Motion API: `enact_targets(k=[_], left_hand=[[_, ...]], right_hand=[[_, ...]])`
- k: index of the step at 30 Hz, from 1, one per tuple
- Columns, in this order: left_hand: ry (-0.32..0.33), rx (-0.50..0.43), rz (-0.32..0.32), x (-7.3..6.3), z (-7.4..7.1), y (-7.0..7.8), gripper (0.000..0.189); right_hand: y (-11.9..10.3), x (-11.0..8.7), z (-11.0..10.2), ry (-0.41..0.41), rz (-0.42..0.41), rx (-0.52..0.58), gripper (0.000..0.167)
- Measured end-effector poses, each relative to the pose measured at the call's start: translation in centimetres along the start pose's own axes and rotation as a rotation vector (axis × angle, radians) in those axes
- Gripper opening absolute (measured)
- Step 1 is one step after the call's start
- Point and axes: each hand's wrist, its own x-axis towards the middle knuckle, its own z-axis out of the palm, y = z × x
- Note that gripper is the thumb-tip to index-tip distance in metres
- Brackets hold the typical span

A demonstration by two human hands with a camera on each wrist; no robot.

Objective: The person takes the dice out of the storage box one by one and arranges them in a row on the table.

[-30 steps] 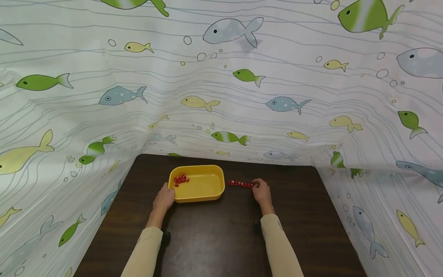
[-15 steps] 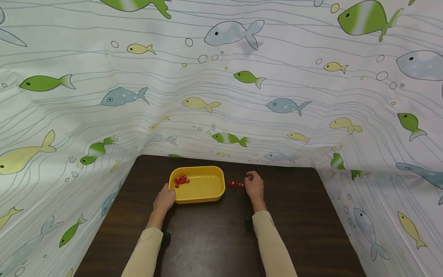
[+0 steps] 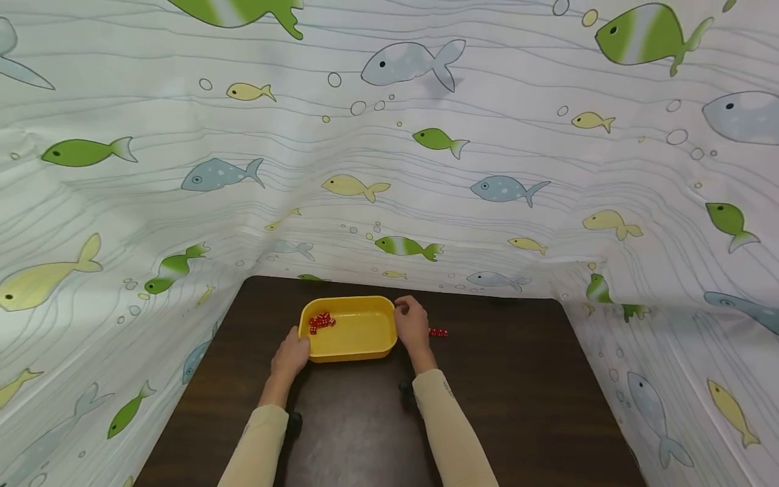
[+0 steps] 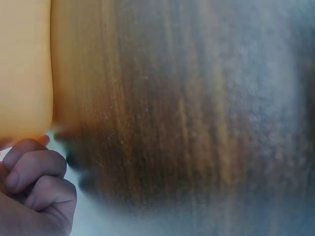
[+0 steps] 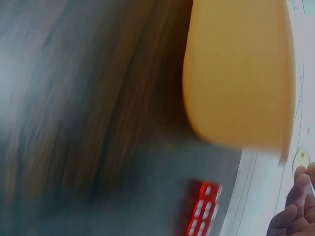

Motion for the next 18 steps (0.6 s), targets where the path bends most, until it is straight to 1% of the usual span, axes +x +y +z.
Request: enact_targets(k=[4, 9, 13, 18], left_hand=[[0.002, -0.002, -0.004, -0.1, 0.2, 0.0, 0.058], [0.009, -0.010, -0.006, -0.1, 0.2, 0.1, 0.060], [0.012, -0.008, -0.004, 0.1, 0.2, -0.1, 0.059], [0.015, 0.004, -0.009, 0.2, 0.3, 0.0, 0.060]], right_hand=[[-1.2, -0.6, 1.8, -0.035, -0.051, -0.016, 0.023], [-2.5, -1.5, 4.1, -0.122, -0.118, -0.041, 0.026], [-3.3, -2.1, 5.6, -0.182, -0.144, -0.063, 0.026], [-3.7, -2.5, 7.3, -0.225, -0.133, -0.101, 0.027]])
